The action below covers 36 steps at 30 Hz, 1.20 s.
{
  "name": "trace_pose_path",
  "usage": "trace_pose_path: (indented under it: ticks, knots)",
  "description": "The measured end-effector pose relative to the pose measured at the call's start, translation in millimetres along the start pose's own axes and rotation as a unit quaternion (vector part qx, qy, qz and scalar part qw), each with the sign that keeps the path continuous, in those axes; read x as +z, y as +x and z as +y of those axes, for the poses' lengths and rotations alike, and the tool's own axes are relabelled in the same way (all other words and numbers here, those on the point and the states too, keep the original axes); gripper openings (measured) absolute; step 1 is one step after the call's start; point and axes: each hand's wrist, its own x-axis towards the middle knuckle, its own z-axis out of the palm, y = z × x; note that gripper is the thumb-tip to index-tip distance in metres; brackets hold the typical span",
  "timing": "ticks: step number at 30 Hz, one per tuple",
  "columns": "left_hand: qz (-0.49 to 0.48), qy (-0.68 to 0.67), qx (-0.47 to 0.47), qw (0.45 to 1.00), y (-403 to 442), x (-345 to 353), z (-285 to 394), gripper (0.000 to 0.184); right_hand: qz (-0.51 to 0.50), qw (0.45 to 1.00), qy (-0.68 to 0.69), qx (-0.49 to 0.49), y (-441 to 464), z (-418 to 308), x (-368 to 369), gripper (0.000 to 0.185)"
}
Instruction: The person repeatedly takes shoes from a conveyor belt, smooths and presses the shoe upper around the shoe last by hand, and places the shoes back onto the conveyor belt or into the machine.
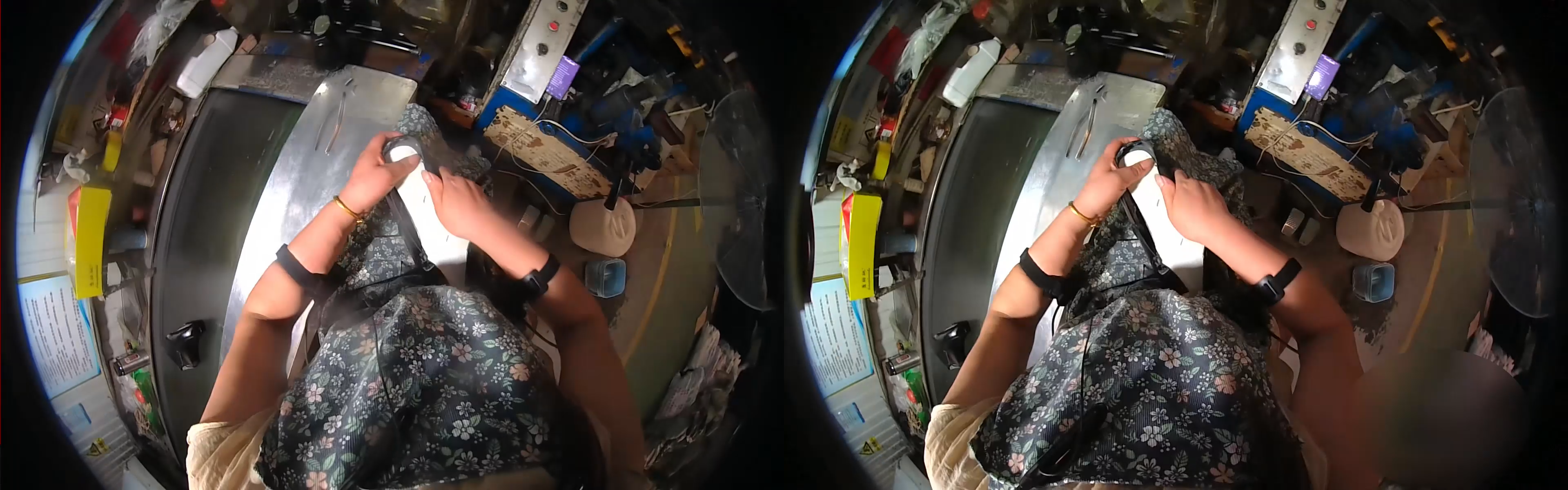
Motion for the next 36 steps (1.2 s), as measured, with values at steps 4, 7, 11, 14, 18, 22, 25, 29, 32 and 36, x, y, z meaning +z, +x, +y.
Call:
trace_pose_path:
  ticks: [4,7,11,14,18,22,25,29,32,36]
  knots:
    - [-0.044,-0.016,-0.029,0.998,-6.0,-7.0,18.1,0.051,-0.293,0.735,0.604,0.100,0.4,43.0,-4.7,0.068]
    - [-0.042,-0.031,-0.024,0.998,-6.5,-5.7,11.8,0.052,-0.128,0.944,0.306,0.010,-41.0,36.3,9.7,0.066]
    - [-0.122,-0.186,-0.049,0.974,2.7,-11.5,18.2,0.048,-0.030,0.913,0.405,0.039,-35.0,27.0,24.2,0.059]
    - [-0.028,-0.442,-0.019,0.896,6.6,-20.0,-11.9,0.049,-0.093,0.768,0.633,0.026,-10.0,22.7,25.9,0.056]
    - [0.202,0.338,-0.050,0.918,-22.5,3.4,2.3,0.042,0.019,0.842,0.537,0.045,-0.1,-19.2,52.5,0.067]
    - [0.138,0.663,0.059,0.733,-28.9,-7.9,24.8,0.034,0.042,0.896,0.427,0.111,-12.9,-53.0,54.8,0.079]
    - [0.027,0.422,0.010,0.906,-50.6,-47.7,13.2,0.048,0.038,0.873,0.486,0.027,6.3,-23.5,92.4,0.078]
    - [0.068,0.357,-0.054,0.930,-119.3,-8.1,-5.6,0.069,0.071,0.888,0.454,-0.012,-20.1,-36.2,85.7,0.066]
    - [0.161,0.253,0.122,0.946,-108.2,-4.6,-41.9,0.063,0.087,0.893,0.440,-0.039,-18.0,-37.4,85.4,0.063]
    - [0.048,-0.041,0.100,0.993,-76.5,-16.9,-42.2,0.063,0.052,0.910,0.408,-0.051,-32.4,-23.5,74.7,0.063]
